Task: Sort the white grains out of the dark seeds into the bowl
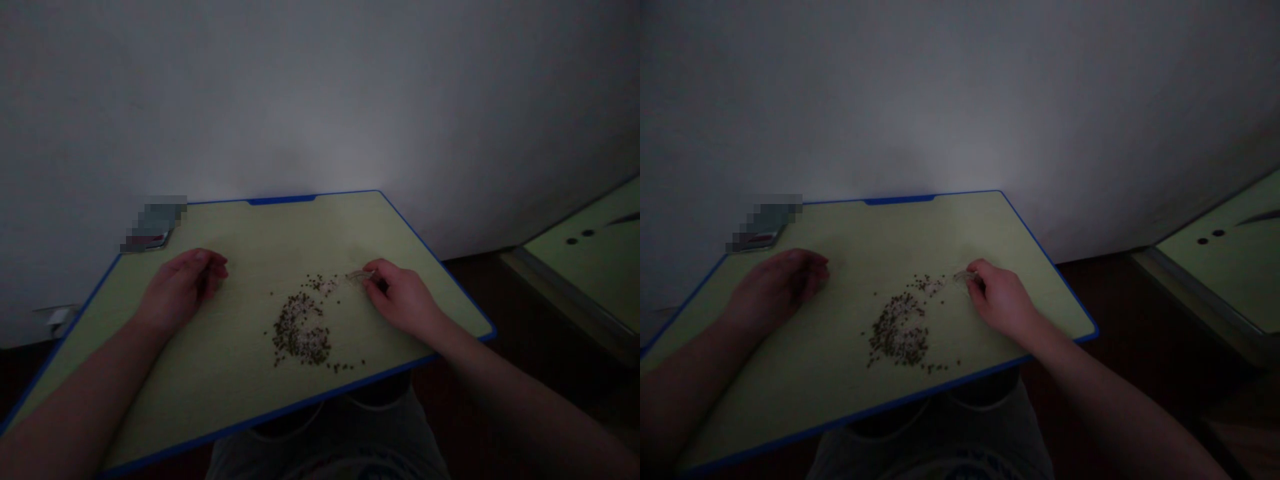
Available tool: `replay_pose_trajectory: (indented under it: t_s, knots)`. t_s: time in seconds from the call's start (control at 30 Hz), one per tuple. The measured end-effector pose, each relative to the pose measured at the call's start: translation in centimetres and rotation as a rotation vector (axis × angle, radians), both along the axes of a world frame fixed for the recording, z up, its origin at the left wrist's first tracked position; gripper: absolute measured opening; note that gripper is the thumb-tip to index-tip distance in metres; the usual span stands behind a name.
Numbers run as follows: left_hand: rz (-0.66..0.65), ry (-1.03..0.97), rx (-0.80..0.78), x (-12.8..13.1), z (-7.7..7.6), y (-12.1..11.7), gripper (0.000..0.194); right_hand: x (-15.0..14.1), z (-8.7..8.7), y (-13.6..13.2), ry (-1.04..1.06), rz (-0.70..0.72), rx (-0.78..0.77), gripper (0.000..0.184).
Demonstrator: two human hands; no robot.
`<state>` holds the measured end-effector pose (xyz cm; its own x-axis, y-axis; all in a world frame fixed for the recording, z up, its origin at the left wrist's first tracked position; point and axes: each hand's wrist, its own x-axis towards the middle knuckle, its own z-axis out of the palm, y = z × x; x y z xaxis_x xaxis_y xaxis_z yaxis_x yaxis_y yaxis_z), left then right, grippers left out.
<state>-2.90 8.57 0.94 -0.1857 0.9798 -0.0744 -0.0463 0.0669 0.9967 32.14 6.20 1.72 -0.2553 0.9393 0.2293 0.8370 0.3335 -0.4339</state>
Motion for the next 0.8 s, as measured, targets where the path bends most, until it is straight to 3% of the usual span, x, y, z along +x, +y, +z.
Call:
replay_pose_trajectory:
  t_s: [0.17,0.43,0.63,0.8]
  knots:
    - [-0.028,0.009,0.033,-0.1,-0.2,0.1,0.021,0.8,0.2,0.2,-0.016,-0.087,0.017,0.016]
    - [-0.035,0.038,0.033,-0.4,-0.4,0.2,0.023,0.0,0.1,0.9,-0.042,-0.001,0.02,0.017]
    - [-0.053,0.035,0.04,-0.5,-0.5,0.2,0.023,0.4,0.3,0.4,-0.005,0.14,-0.026,0.017]
    - [-0.054,0.004,0.037,-0.4,-0.5,0.2,0.022,0.2,0.5,-0.6,0.035,0.096,0.015,0.016]
